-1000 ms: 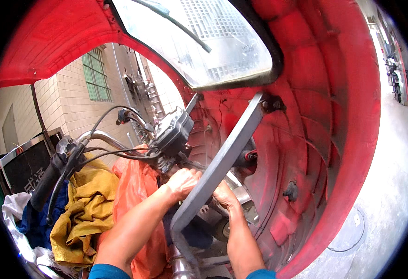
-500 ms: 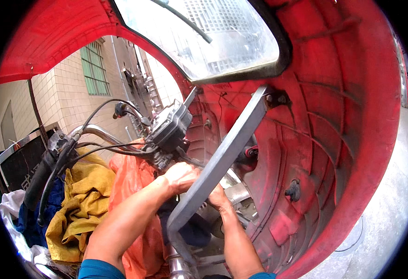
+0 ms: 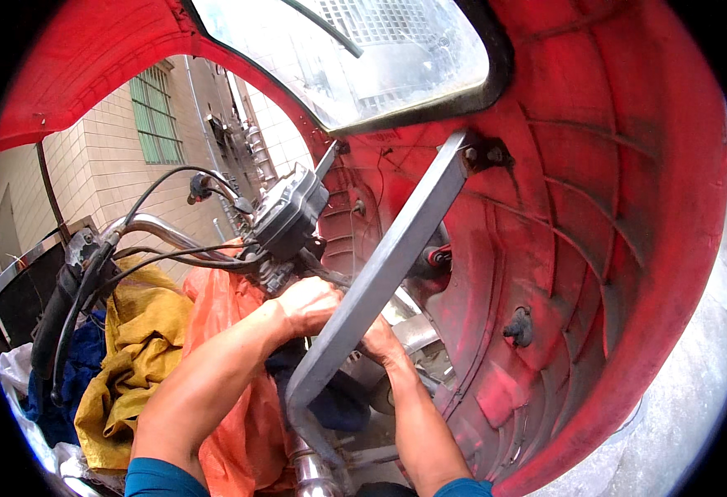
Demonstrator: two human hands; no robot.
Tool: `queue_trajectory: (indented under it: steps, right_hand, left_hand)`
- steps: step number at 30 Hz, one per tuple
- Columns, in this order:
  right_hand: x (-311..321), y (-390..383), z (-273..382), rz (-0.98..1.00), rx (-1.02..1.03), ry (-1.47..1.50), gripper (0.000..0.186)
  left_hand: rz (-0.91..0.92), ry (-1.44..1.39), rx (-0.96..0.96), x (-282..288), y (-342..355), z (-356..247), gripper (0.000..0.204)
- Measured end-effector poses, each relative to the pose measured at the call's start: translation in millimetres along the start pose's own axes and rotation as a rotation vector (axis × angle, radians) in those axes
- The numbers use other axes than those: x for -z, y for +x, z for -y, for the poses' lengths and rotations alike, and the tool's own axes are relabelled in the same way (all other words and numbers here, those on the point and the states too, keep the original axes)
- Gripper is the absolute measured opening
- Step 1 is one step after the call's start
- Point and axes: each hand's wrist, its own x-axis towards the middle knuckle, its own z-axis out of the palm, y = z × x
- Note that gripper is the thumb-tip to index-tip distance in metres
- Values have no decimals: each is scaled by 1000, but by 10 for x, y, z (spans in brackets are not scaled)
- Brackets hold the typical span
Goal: The person repairs wiring on a red three-wheeled vehicle by connecting a blue and white electrical connector to the handlebar assembly. They then use a screwdriver to tighten a screw on the left handlebar grip.
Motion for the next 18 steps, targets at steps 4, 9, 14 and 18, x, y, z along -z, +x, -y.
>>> queue_trajectory:
  steps: [4,9,14,18]
  right_hand:
    - [19,17,-41,7,10,-3,34]
    - [-14,30,-66,8,-31,69,34]
    - [38,35,-75,9,-11,-120,36]
    - [12,22,-67,11,63,-194,35]
  left_hand:
    - [-26,23,-61,10,14,13,12]
    - [-16,34,-103,-89,16,117,12]
    - [8,6,-51,-41,33,67,14]
    - [17,53,-37,23,34,33,16]
